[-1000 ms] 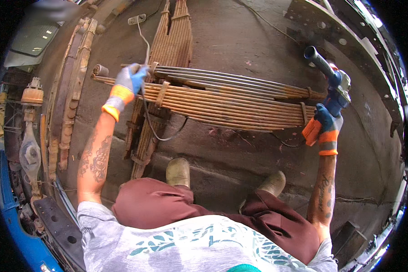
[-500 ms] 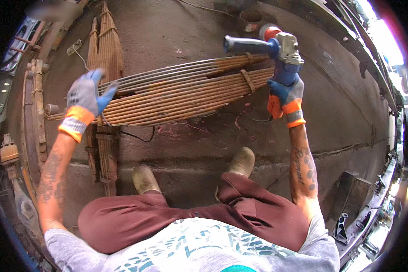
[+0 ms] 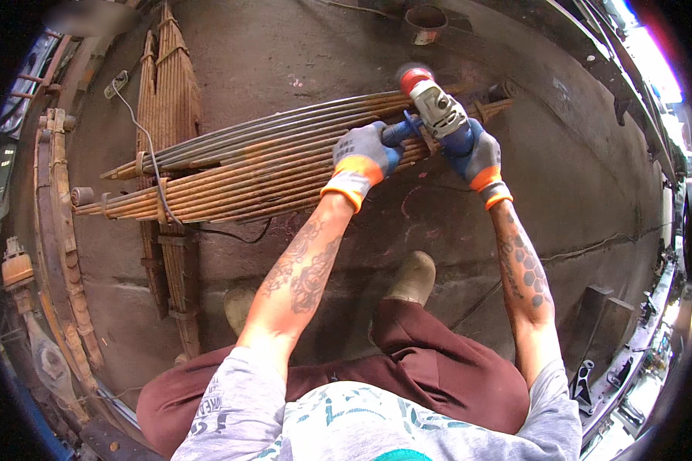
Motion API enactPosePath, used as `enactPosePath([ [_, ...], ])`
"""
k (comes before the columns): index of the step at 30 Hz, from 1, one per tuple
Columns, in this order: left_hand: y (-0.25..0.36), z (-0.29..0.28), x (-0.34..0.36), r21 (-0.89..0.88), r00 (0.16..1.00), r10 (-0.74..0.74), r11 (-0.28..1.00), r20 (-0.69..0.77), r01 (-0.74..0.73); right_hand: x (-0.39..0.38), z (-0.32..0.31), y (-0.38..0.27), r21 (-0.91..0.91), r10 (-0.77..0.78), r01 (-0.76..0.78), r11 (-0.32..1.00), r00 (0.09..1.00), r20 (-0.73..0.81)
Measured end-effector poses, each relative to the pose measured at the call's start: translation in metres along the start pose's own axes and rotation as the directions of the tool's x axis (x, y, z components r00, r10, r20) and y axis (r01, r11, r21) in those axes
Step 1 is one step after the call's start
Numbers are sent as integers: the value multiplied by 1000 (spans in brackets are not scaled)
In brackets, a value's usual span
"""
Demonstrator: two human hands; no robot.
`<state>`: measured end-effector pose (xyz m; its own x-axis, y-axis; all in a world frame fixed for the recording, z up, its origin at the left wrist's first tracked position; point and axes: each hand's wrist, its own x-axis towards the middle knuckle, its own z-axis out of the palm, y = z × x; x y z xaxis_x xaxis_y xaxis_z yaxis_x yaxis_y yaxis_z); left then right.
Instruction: The person uses an angle grinder to smooth the surface of a bundle of metal rods. They hold the rods with one hand and operate the grinder with the other, moving the tool along the length of the rods.
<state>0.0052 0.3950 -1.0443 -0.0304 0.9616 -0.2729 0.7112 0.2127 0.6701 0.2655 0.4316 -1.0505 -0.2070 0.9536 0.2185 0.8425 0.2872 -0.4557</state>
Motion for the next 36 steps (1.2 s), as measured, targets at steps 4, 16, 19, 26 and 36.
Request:
enactPosePath([
  [4,9,4,17,50,999,31,998,-35,-29,9,3,-2,-85,61,-55,995,995,75],
  [16,25,-11,20,184,994,-112,977,13,108,13,17,-2,-52,242,-236,970,949,203],
  [19,38,-15,22,214,992,-118,971,54,104,11,0,-3,-91,282,-268,959,930,236],
  [26,35,-9,28,210,982,-187,961,20,179,21,1,-13,-60,311,-307,950,909,277],
  [36,28,-8,22,159,969,-244,958,25,237,24,-3,-20,-111,297,-276,955,902,313],
])
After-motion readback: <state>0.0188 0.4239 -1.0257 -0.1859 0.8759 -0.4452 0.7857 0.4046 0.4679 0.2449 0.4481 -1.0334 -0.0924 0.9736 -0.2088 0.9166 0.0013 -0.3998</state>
